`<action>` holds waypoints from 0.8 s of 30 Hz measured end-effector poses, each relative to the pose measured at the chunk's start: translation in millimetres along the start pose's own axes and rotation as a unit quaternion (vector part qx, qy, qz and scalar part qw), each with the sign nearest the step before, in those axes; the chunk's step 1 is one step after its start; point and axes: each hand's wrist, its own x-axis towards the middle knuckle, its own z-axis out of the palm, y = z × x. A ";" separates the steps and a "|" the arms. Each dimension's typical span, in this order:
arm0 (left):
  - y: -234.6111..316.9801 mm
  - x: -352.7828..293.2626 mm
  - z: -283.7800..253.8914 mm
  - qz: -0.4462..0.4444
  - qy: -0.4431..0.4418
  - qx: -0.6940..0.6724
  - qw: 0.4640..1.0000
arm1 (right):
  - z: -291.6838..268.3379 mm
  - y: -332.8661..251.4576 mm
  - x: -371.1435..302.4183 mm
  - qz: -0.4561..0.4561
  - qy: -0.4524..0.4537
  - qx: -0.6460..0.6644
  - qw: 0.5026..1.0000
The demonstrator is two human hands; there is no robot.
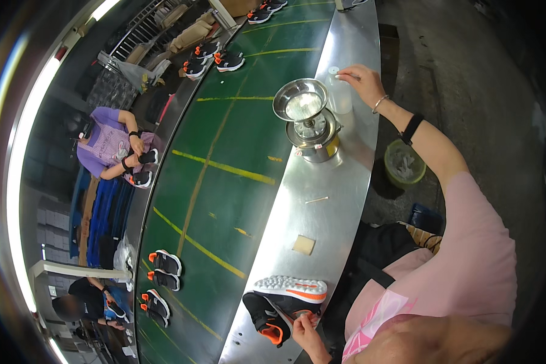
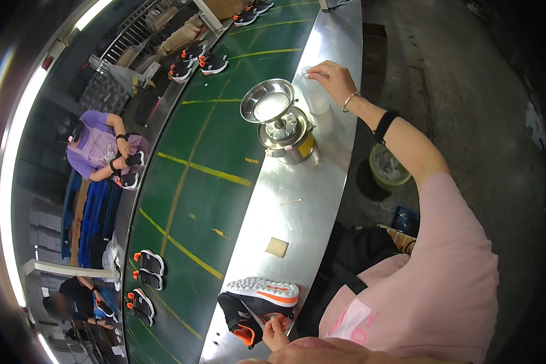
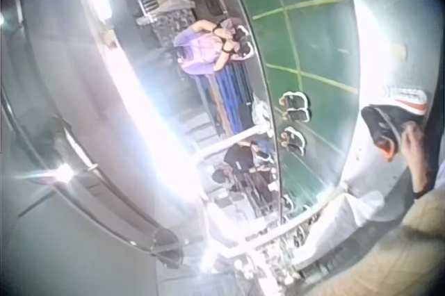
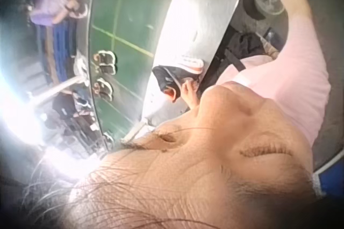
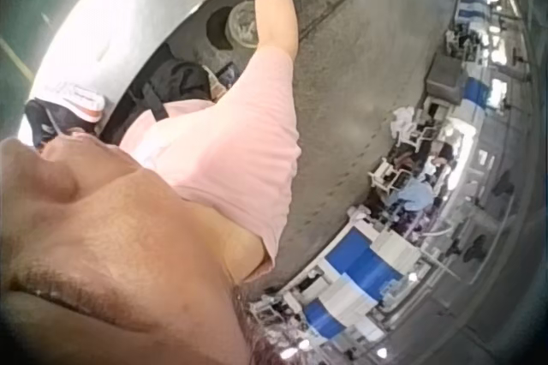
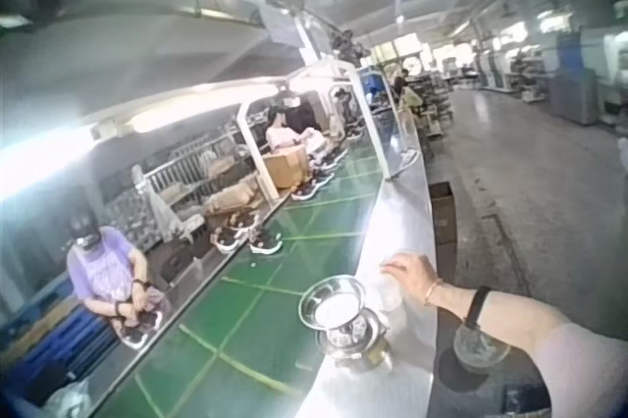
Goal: Inspect and clean shoes on a conveyor belt in a shoe manufacturing facility.
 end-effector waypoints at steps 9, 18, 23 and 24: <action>14.9 8.2 -10.7 0.089 0.091 0.147 0.981 | 18.0 37.6 37.6 -0.018 -0.004 -0.056 0.998; -13.1 56.3 -40.6 0.091 0.097 0.064 0.989 | 22.9 50.7 40.8 -0.086 -0.046 -0.099 0.990; 27.6 34.1 -6.8 0.108 0.115 0.045 0.986 | 19.4 46.2 32.9 -0.088 -0.071 -0.167 0.979; 26.0 39.4 -12.6 0.308 0.132 0.238 0.912 | 19.5 46.9 30.9 -0.128 -0.055 -0.173 0.975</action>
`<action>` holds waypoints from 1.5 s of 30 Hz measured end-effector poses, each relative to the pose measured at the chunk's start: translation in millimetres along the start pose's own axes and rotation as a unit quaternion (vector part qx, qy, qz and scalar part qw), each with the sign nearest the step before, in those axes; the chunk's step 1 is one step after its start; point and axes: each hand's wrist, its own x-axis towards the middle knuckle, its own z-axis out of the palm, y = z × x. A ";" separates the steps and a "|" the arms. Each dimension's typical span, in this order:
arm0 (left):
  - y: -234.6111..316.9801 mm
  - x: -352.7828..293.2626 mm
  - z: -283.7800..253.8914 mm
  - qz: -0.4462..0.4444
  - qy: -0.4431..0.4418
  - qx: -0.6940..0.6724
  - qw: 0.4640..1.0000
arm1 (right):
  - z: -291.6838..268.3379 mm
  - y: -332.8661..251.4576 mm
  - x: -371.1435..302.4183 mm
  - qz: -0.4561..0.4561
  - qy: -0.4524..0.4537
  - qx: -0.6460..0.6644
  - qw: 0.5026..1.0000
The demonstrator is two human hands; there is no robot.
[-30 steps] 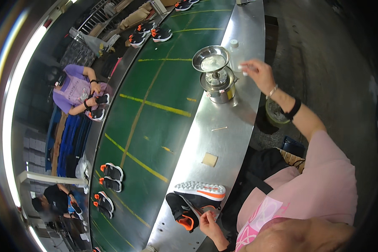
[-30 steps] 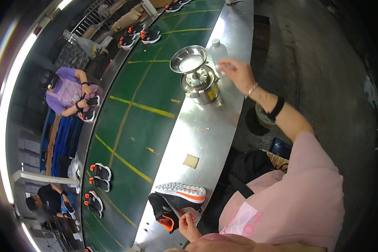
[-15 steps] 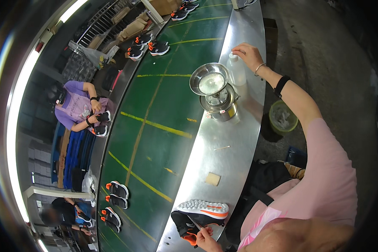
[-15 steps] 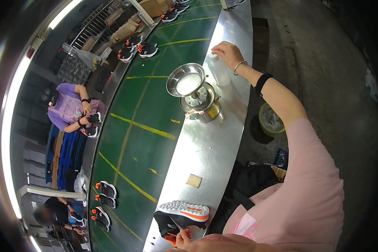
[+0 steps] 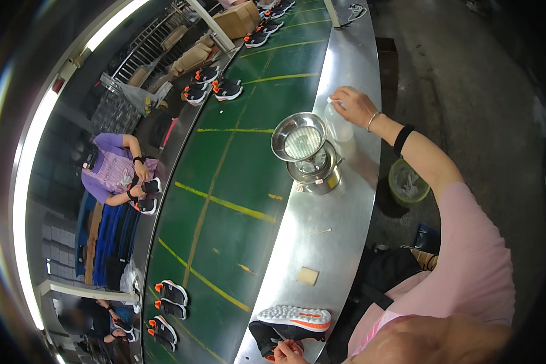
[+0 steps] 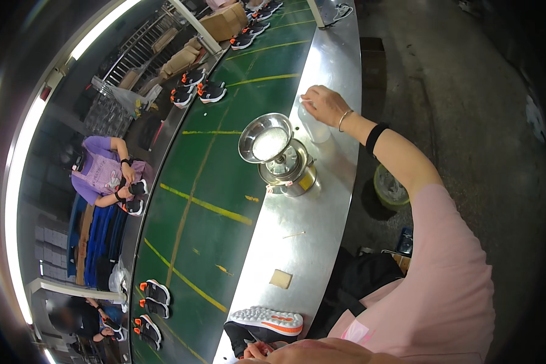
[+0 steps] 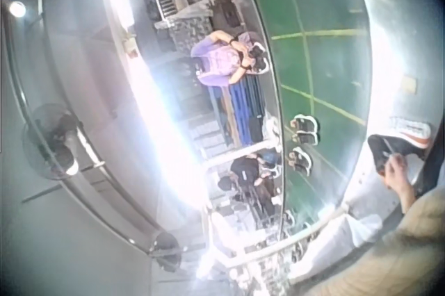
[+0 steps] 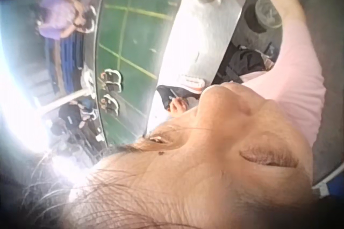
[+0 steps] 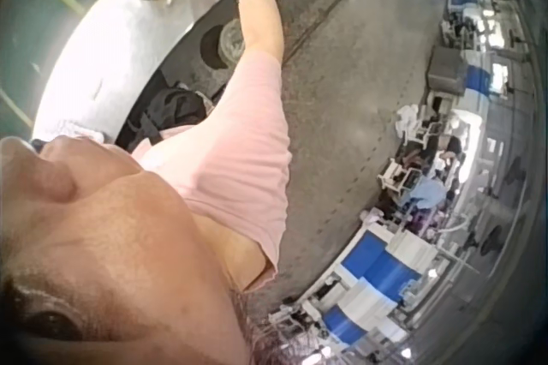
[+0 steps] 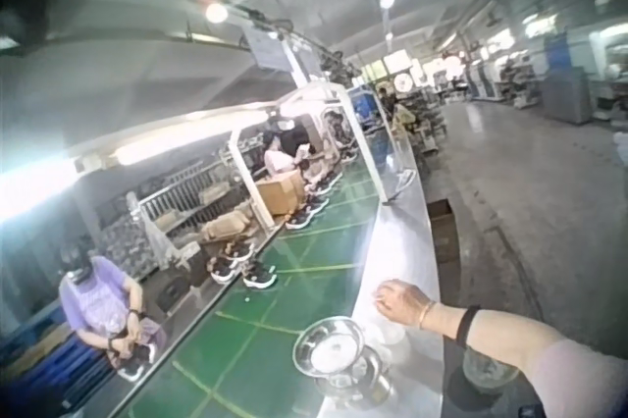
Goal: Inspect and clean shoes on a conveyor belt in a shoe manufacturing facility.
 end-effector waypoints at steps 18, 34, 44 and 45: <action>-49.3 5.2 -3.1 -0.122 -0.153 0.042 0.980 | -12.8 47.7 -13.3 0.205 0.073 0.074 0.973; 21.6 99.2 5.5 -0.036 -0.167 0.070 0.983 | -42.5 104.5 -49.9 0.557 0.237 0.621 0.498; 6.2 112.8 21.1 -0.198 -0.244 0.063 0.947 | -16.5 78.8 -47.2 0.612 0.218 0.628 0.429; 8.0 114.9 21.7 -0.191 -0.257 0.070 0.945 | -16.1 78.8 -47.6 0.613 0.220 0.626 0.428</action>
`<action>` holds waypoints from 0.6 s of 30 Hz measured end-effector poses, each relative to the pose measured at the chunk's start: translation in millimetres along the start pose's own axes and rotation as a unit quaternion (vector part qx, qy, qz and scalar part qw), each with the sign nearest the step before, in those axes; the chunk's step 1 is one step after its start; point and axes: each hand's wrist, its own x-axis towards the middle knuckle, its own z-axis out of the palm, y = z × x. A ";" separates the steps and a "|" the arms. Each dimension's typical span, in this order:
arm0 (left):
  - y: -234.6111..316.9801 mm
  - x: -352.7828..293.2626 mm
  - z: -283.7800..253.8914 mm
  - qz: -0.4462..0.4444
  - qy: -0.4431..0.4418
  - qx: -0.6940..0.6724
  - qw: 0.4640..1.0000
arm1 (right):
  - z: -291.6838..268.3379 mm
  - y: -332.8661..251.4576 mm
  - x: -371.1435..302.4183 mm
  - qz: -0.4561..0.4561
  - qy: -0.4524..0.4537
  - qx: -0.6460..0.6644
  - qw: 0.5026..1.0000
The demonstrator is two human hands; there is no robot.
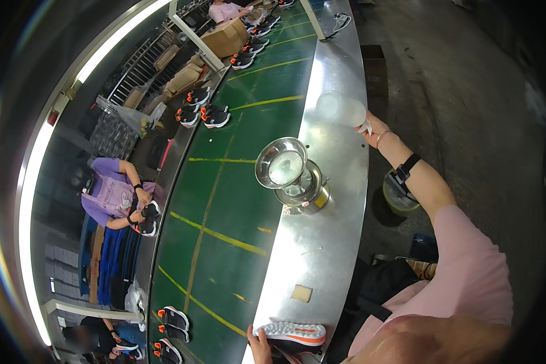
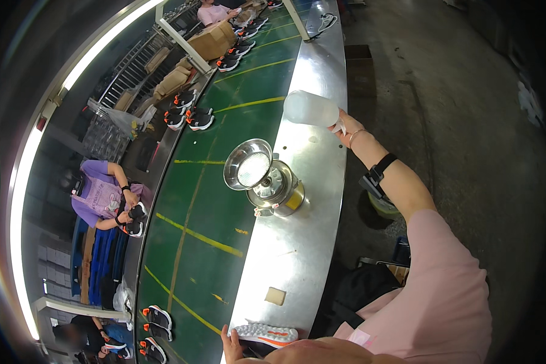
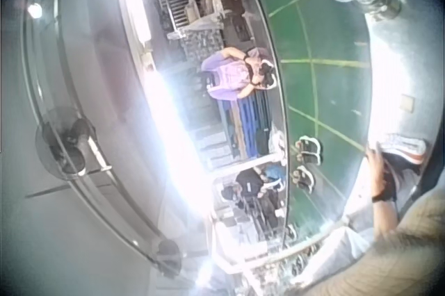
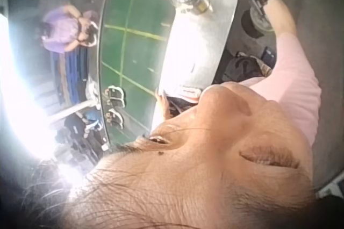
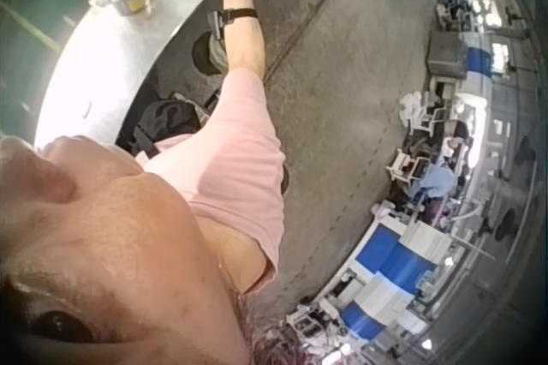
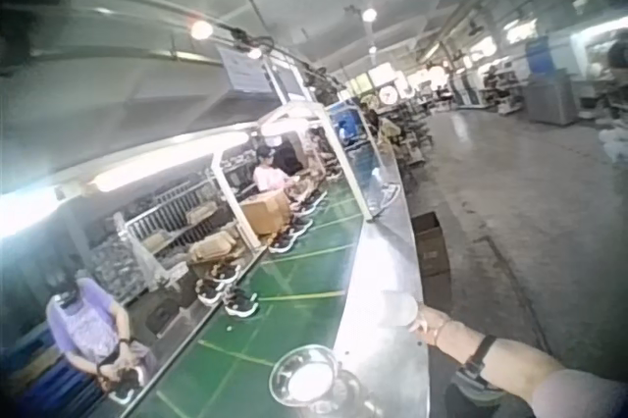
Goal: Inspect and clean shoes on a conveyor belt in a shoe manufacturing facility.
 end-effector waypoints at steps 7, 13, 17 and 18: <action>-17.3 44.4 8.2 -0.011 -0.103 -0.052 0.993 | -5.1 10.1 11.8 0.024 0.001 0.012 1.000; 8.2 51.7 24.1 -0.032 0.034 -0.084 0.995 | -15.7 6.4 12.1 0.037 -0.024 0.018 0.999; -0.1 53.5 28.1 -0.054 0.014 -0.164 0.985 | -14.8 9.1 16.1 0.039 -0.032 0.029 0.998; 0.6 53.6 28.9 -0.050 0.010 -0.178 0.983 | -15.9 8.8 18.7 0.038 -0.032 0.029 0.998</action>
